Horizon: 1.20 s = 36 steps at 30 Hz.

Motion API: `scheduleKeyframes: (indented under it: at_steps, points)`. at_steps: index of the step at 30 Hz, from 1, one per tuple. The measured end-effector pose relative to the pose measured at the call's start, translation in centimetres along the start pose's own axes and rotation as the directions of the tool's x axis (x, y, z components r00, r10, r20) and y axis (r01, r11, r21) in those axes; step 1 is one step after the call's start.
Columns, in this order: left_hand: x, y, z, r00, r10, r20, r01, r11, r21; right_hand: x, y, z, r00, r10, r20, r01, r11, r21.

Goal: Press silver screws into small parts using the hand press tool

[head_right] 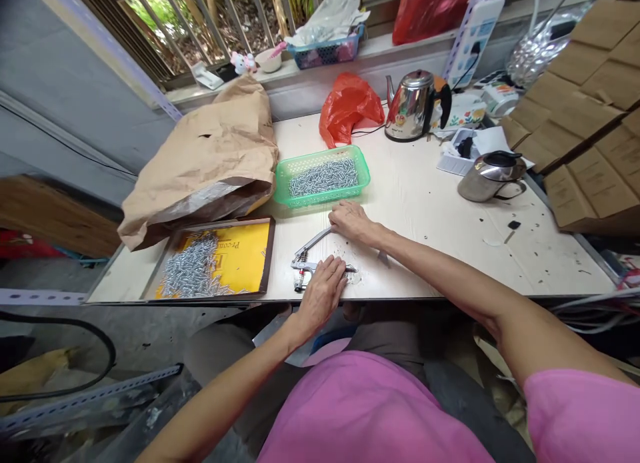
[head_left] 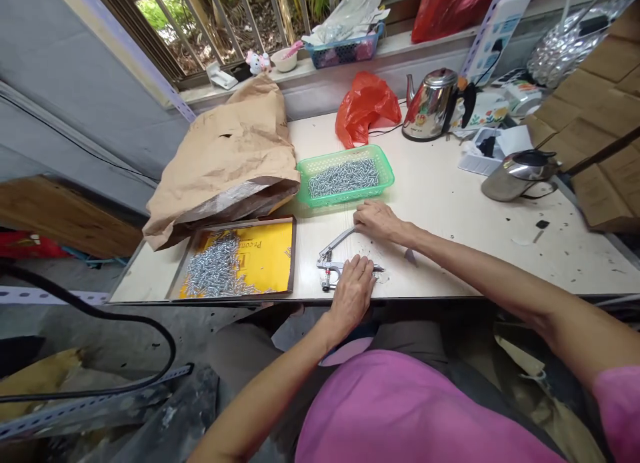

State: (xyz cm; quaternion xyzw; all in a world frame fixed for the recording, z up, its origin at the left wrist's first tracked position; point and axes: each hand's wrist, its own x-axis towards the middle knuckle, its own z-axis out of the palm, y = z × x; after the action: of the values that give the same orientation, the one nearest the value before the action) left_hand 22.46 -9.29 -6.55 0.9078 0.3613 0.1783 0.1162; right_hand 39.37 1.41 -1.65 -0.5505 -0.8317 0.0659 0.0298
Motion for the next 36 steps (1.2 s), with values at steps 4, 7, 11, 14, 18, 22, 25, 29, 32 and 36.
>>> scheduleKeyframes:
  at_steps: [4, 7, 11, 14, 18, 22, 25, 29, 32, 36]
  points:
    - [-0.8, 0.4, -0.2, 0.996, 0.033, -0.078, -0.034, 0.999, -0.009, -0.2, -5.1, -0.6, 0.925, -0.375, 0.052, 0.377, 0.926, -0.023]
    - [-2.8, 0.7, -1.7, 0.980, 0.165, -0.111, -0.171, 0.984, -0.050, -0.6, -8.3, -0.4, 0.788, -0.610, 0.084, 0.613, 0.790, -0.003]
    - [-5.1, -2.4, -6.4, 0.954, 0.123, -0.273, -0.120, 0.992, 0.029, 0.0, -9.3, 0.8, 0.716, -0.696, 0.063, 0.697, 0.717, 0.007]
    - [-5.3, -7.6, -9.9, 0.893, -0.193, -0.407, 0.269, 0.953, 0.140, 0.5, -9.1, 2.0, 0.733, -0.680, 0.000, 0.679, 0.732, 0.055]
    - [-4.5, -13.6, -11.3, 0.938, -0.283, -0.200, 0.327, 0.914, 0.240, 1.0, -8.5, 1.3, 0.806, -0.524, -0.274, 0.574, 0.806, 0.147]
    - [-3.4, -15.4, -10.9, 0.962, -0.264, 0.074, 0.235, 0.933, 0.274, 3.6, -4.8, -3.2, 0.829, -0.161, -0.536, 0.336, 0.909, 0.245]
    - [-2.6, -15.6, -11.0, 0.959, -0.244, 0.145, 0.191, 0.932, 0.307, 5.9, -0.9, -6.0, 0.875, 0.017, -0.483, 0.095, 0.974, 0.206]
    - [-1.6, -15.9, -11.3, 0.947, -0.219, 0.236, 0.113, 0.913, 0.393, 4.8, 0.7, -5.6, 0.958, 0.008, -0.288, 0.033, 0.990, 0.140]
    - [-1.2, -16.2, -11.2, 0.935, -0.229, 0.269, 0.087, 0.887, 0.453, 0.8, -1.4, -3.3, 0.977, -0.145, -0.159, 0.180, 0.954, 0.239]
    - [-1.3, -16.6, -11.2, 0.933, -0.246, 0.264, 0.109, 0.890, 0.443, -4.7, -4.2, -0.2, 0.979, -0.199, 0.053, 0.179, 0.951, 0.252]
